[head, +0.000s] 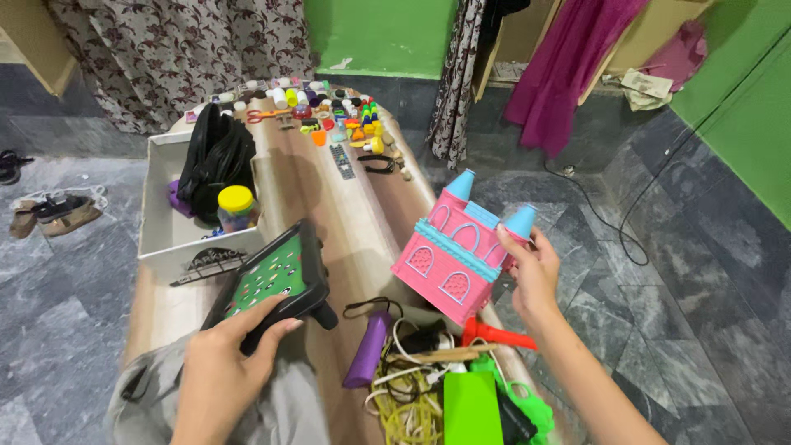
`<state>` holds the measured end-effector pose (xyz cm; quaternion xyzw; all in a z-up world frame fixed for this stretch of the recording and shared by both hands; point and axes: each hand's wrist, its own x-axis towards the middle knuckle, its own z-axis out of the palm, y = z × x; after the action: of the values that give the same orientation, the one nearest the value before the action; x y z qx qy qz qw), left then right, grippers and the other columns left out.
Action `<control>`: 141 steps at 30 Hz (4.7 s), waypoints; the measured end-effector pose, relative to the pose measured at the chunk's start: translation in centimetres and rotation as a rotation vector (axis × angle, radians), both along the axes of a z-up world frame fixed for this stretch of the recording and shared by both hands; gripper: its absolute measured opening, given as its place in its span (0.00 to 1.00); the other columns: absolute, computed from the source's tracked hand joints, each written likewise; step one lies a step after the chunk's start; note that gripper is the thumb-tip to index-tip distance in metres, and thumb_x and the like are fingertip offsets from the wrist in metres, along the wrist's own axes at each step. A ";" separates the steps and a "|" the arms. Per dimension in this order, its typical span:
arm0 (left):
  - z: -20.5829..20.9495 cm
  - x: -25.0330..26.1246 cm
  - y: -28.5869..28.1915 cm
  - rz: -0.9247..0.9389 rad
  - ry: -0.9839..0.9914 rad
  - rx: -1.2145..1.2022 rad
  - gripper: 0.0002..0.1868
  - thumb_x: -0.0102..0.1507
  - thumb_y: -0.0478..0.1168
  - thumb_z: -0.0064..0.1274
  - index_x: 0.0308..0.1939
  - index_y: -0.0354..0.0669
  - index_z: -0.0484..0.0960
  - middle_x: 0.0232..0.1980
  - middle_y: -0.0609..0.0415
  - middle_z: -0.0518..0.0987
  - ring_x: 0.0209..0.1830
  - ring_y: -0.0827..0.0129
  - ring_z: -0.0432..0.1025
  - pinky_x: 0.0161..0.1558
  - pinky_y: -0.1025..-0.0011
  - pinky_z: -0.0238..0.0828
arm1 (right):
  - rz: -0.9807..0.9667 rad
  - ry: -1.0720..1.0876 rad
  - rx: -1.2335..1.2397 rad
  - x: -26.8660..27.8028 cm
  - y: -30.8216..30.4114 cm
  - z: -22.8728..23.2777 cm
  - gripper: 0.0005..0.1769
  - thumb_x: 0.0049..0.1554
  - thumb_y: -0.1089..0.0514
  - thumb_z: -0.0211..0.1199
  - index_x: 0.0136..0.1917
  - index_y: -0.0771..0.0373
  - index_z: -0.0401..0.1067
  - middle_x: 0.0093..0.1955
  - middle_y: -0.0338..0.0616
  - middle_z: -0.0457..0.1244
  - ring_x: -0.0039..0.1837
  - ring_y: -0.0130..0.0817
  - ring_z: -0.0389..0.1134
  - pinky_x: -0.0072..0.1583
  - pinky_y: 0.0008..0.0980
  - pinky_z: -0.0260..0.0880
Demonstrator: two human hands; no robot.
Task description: The person sorts and packs various toys and items, including a toy castle, cables, a toy pool table, and cards, into a black bag and a white box on a table.
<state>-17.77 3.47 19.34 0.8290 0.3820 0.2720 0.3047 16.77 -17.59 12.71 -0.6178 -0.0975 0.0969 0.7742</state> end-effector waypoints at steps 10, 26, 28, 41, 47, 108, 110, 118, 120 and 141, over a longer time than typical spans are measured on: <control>0.3 10.8 0.0 -0.236 -0.218 0.210 0.18 0.55 0.44 0.66 0.46 0.41 0.88 0.47 0.44 0.86 0.45 0.54 0.82 0.45 0.66 0.78 | -0.021 -0.051 -0.007 7.9 0.8 -0.3 0.23 0.53 0.55 0.73 0.60 0.59 0.73 0.48 0.33 0.67 0.41 0.17 0.64 0.38 0.21 0.56; -11.4 29.3 -2.8 -0.323 -0.158 0.190 0.12 0.58 0.39 0.61 0.44 0.39 0.84 0.45 0.44 0.84 0.43 0.48 0.78 0.42 0.56 0.74 | -0.122 -0.033 -0.061 18.1 -2.3 -2.5 0.23 0.51 0.54 0.75 0.58 0.60 0.72 0.44 0.30 0.67 0.38 0.14 0.62 0.35 0.19 0.53; -12.5 30.0 -3.1 -0.334 -0.158 0.204 0.12 0.57 0.38 0.61 0.44 0.38 0.84 0.46 0.44 0.84 0.43 0.48 0.78 0.42 0.56 0.73 | -0.126 -0.028 -0.077 18.7 -2.5 -3.0 0.24 0.51 0.54 0.75 0.58 0.60 0.73 0.44 0.31 0.67 0.38 0.14 0.61 0.35 0.20 0.52; -17.6 31.4 -2.9 -0.453 0.033 0.195 0.18 0.56 0.44 0.64 0.47 0.41 0.84 0.49 0.44 0.83 0.46 0.49 0.78 0.45 0.56 0.73 | -0.099 0.006 -0.070 20.5 -0.7 -5.9 0.26 0.51 0.54 0.75 0.61 0.61 0.72 0.47 0.32 0.68 0.40 0.14 0.63 0.36 0.19 0.55; -17.8 30.5 -2.2 -0.569 -0.024 0.196 0.21 0.55 0.45 0.65 0.50 0.43 0.85 0.49 0.44 0.84 0.55 0.51 0.76 0.52 0.57 0.72 | -0.107 -0.035 -0.016 20.6 0.7 -5.9 0.29 0.51 0.56 0.75 0.64 0.62 0.71 0.52 0.35 0.68 0.47 0.20 0.67 0.44 0.22 0.63; -20.9 28.6 3.0 0.095 -0.209 0.139 0.43 0.56 0.52 0.70 0.70 0.40 0.70 0.61 0.36 0.68 0.65 0.41 0.58 0.66 0.48 0.55 | -0.029 -0.664 -0.356 5.4 15.6 -5.6 0.47 0.53 0.51 0.73 0.75 0.71 0.51 0.70 0.65 0.55 0.74 0.61 0.57 0.73 0.49 0.56; -19.2 28.1 2.5 0.065 -0.234 0.156 0.40 0.57 0.51 0.69 0.69 0.41 0.71 0.61 0.38 0.68 0.64 0.43 0.59 0.66 0.49 0.56 | -0.061 -0.675 -0.371 5.4 14.4 -5.7 0.45 0.54 0.52 0.72 0.74 0.71 0.52 0.70 0.64 0.55 0.73 0.60 0.57 0.73 0.49 0.56; -14.1 24.1 0.2 -0.126 -0.297 0.290 0.34 0.56 0.50 0.69 0.62 0.44 0.76 0.59 0.42 0.72 0.63 0.47 0.62 0.65 0.51 0.57 | -0.060 -0.771 -0.443 4.8 8.8 -5.9 0.26 0.57 0.57 0.68 0.65 0.65 0.64 0.62 0.58 0.59 0.67 0.55 0.60 0.70 0.46 0.59; -13.4 22.7 -0.5 -0.181 -0.280 0.228 0.32 0.56 0.48 0.68 0.62 0.44 0.76 0.60 0.41 0.73 0.63 0.46 0.62 0.65 0.52 0.58 | 0.037 -0.702 -0.434 4.3 7.2 -6.0 0.17 0.57 0.57 0.68 0.59 0.61 0.71 0.59 0.53 0.63 0.65 0.50 0.64 0.67 0.43 0.62; -17.9 10.2 -3.4 -0.548 -0.193 0.089 0.28 0.56 0.44 0.65 0.59 0.45 0.78 0.58 0.45 0.75 0.56 0.45 0.66 0.60 0.54 0.63 | 0.290 -0.655 -0.682 -8.4 -7.2 -7.5 0.14 0.55 0.55 0.68 0.53 0.61 0.77 0.55 0.46 0.69 0.61 0.40 0.69 0.64 0.36 0.66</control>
<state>-7.58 0.03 1.48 0.8841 0.1011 0.2735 0.3651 8.40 -24.78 5.22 -0.8141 -0.3833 0.0307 0.4353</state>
